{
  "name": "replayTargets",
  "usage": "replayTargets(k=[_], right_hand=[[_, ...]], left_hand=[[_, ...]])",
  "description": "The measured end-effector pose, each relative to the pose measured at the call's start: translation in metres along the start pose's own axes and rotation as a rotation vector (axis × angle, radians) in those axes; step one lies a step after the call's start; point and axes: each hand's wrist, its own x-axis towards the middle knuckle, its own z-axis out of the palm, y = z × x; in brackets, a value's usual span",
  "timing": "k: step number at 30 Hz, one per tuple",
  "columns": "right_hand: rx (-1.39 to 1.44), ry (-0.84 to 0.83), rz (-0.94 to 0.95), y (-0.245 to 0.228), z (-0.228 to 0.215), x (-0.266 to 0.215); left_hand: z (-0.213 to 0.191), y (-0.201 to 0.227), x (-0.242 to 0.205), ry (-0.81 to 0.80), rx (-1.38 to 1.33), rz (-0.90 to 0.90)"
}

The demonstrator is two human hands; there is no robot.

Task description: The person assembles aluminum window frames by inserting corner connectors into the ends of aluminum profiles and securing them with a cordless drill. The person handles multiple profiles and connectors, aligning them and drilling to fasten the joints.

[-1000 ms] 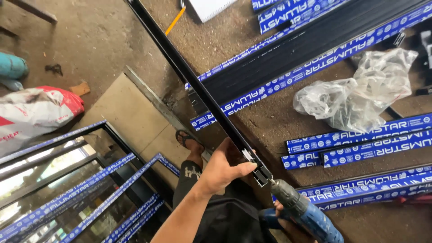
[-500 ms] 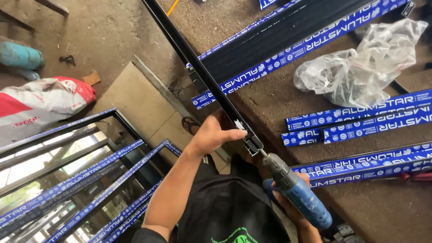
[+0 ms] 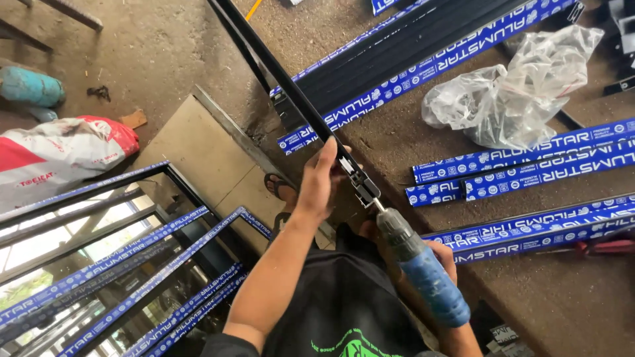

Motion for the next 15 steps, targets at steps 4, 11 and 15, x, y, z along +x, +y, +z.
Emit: replayTargets(k=[4,11,15], right_hand=[[-1.682,0.026,-0.641,-0.022,0.012,-0.001],[-2.259,-0.473,-1.058,-0.041,0.02,0.005],[-2.256,-0.646,-1.108,-0.035,0.03,0.002]], left_hand=[[0.032,0.005,-0.004,0.196,-0.277,0.005],[0.046,-0.025,0.012,0.299,-0.357,0.358],[0.04,-0.04,0.021,0.296,-0.404,0.354]])
